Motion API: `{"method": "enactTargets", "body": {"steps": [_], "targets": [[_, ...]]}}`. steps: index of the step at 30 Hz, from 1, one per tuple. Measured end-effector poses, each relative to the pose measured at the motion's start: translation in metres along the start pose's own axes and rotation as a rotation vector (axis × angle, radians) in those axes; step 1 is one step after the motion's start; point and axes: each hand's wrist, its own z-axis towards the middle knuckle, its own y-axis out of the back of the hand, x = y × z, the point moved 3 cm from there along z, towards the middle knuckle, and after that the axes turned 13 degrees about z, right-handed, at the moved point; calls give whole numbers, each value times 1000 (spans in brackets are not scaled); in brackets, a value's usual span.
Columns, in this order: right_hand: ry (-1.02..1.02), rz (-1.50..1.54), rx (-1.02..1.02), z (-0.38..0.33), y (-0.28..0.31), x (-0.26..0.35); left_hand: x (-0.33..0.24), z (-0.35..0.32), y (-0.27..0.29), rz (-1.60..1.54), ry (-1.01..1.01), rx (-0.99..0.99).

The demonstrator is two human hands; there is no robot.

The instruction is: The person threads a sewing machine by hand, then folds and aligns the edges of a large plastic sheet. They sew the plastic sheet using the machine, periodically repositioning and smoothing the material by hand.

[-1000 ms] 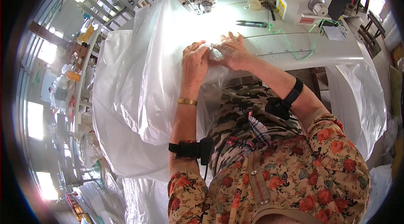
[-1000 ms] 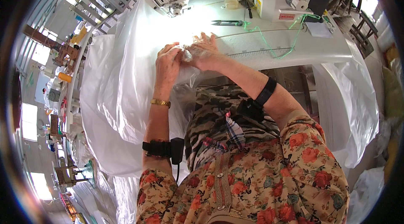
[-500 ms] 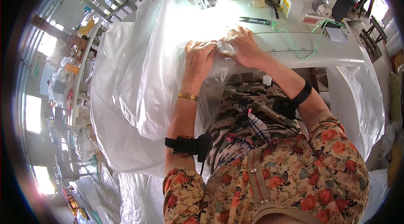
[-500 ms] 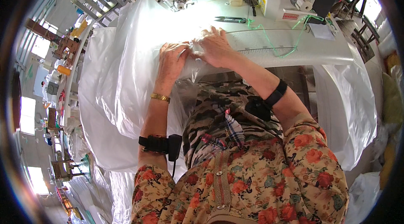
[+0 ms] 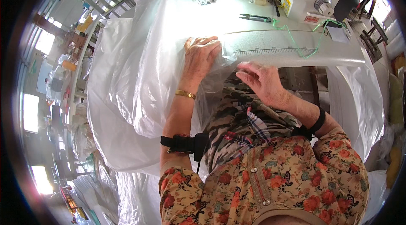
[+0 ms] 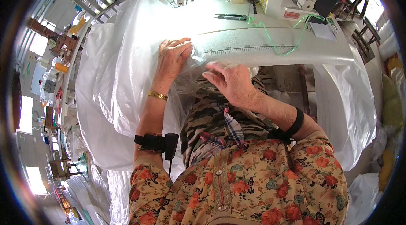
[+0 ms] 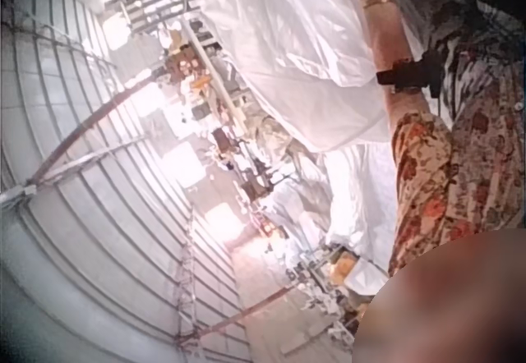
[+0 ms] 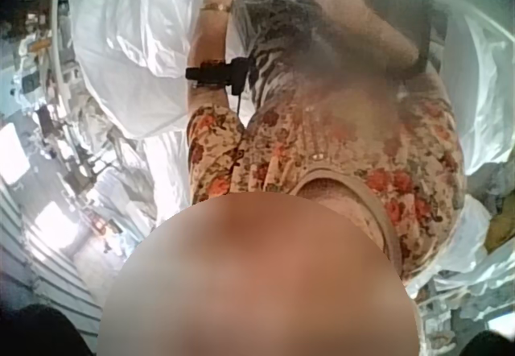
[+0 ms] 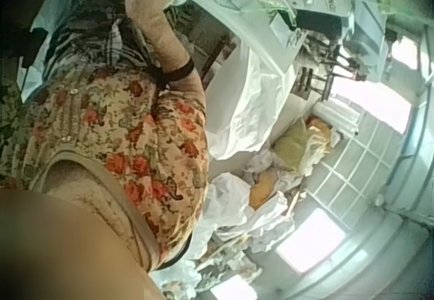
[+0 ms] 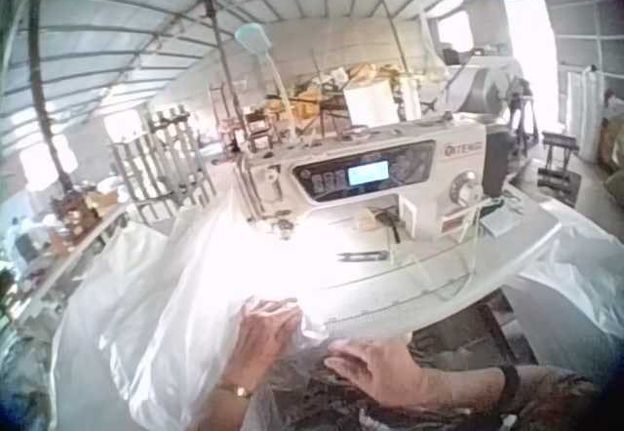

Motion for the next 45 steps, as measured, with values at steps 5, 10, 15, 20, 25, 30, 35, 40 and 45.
{"method": "enactTargets", "body": {"steps": [5,10,15,20,25,30,35,40,45], "targets": [[-422,755,-51,-2,-35,-25,-4,1,1,60,-5,43],[-516,933,-2,10,-68,-38,-7,3,5,56,-13,73],[-534,1323,118,16,-104,-34,-10,14,14,38,-18,172],[-523,1465,126,18,-105,-18,-16,15,12,162,-6,275],[76,35,119,8,-43,-2,-12,4,6,88,13,140],[131,-330,-261,27,-11,-4,-6,-1,2,27,22,58],[139,-441,-356,39,-27,-5,-6,-2,2,23,24,57],[132,-504,-349,44,-36,-9,-5,-3,1,41,27,112],[109,-388,-315,45,-34,-13,-11,-6,3,75,-22,19]]}}
